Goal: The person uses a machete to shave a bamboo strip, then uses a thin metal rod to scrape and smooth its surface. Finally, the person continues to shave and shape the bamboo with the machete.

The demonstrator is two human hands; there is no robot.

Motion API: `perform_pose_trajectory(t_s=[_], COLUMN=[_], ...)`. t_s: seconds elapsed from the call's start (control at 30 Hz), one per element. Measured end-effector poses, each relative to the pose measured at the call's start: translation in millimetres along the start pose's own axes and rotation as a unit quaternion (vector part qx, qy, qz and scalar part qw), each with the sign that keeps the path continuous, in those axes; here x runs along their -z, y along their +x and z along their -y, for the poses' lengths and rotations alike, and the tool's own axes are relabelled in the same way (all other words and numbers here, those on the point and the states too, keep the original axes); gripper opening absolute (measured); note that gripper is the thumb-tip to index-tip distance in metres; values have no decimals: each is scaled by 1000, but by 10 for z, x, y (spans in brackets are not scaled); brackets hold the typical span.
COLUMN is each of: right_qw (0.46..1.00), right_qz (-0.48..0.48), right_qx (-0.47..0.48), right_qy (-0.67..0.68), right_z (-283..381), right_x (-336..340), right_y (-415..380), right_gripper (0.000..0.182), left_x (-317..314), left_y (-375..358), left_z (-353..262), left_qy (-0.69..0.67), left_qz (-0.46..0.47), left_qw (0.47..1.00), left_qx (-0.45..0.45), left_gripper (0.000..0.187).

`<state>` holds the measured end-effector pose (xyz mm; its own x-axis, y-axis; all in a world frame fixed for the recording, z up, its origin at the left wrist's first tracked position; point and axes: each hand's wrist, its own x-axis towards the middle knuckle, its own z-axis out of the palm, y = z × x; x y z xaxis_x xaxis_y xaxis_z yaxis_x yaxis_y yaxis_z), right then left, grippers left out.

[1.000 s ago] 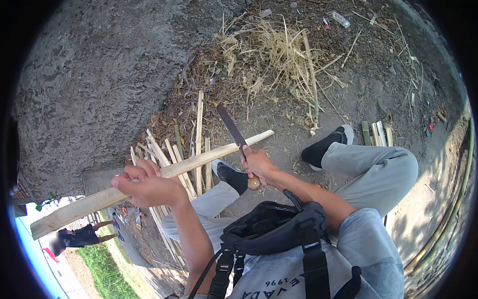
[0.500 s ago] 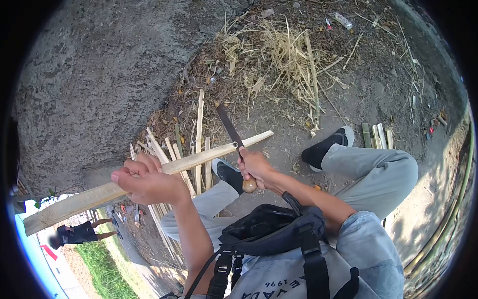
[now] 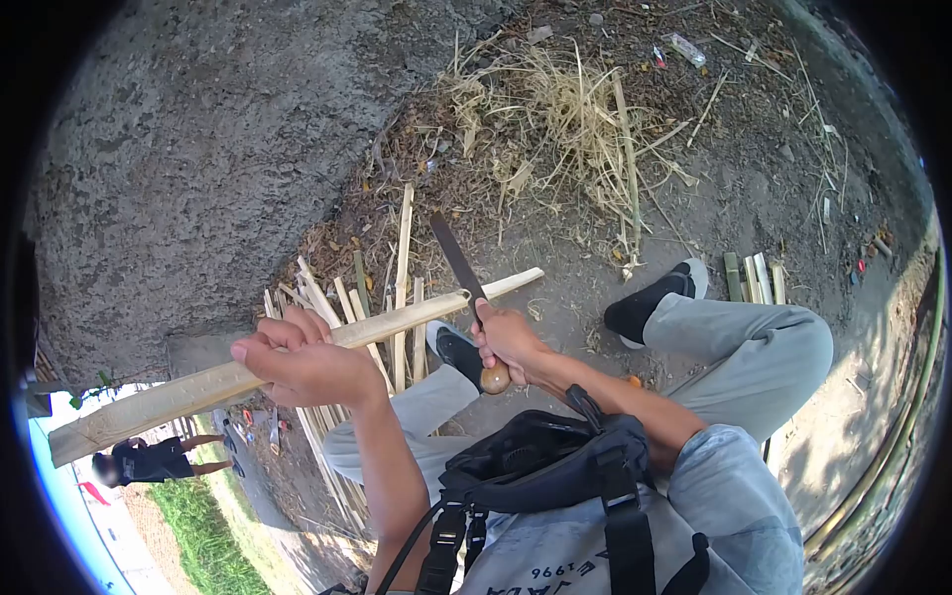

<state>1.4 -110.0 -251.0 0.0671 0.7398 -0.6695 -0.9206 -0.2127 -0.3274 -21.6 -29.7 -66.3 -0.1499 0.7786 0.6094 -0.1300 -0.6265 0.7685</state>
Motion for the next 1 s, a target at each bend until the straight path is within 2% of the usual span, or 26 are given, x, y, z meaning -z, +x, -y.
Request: perform_pose_trajectory(t_s=[0.1, 0.23, 0.27, 0.37, 0.4, 0.53, 0.63, 0.77, 0.87, 1.0], right_qw=[999, 996, 999, 998, 999, 998, 996, 994, 996, 996], right_qz=[30, -20, 2, 55, 37, -59, -67, 7, -62, -35], right_qx=[-31, -7, -20, -27, 9, 9, 34, 26, 16, 7], right_qy=[32, 82, 34, 7, -29, 12, -51, -105, -68, -82], right_z=[13, 9, -38, 74, 75, -148, -162, -52, -198, -270], right_x=[130, 176, 161, 74, 89, 518, 353, 388, 504, 410], right_y=[30, 214, 179, -70, -83, 559, 408, 292, 585, 378], right_gripper=[39, 40, 39, 39, 39, 41, 42, 42, 42, 42], left_x=[11, -12, -29, 29, 38, 83, 106, 179, 296, 400], left_y=[-64, -55, -32, -43, -39, -42, -10, 14, -15, -16], left_z=[1, 8, 18, 32, 22, -11, 62, 26, 24, 39], left_qy=[-1, -21, -19, 1, 1, 6, 1, -4, -44, -55], left_qz=[12, 19, 12, 3, 7, 6, 4, 11, 21, 13], left_qw=[1000, 1000, 1000, 1000, 1000, 1000, 1000, 1000, 999, 998], left_qx=[6, -3, -6, 1, 1, -7, -8, 2, 5, 6], left_gripper=[48, 47, 47, 46, 46, 47, 48, 49, 47, 45])
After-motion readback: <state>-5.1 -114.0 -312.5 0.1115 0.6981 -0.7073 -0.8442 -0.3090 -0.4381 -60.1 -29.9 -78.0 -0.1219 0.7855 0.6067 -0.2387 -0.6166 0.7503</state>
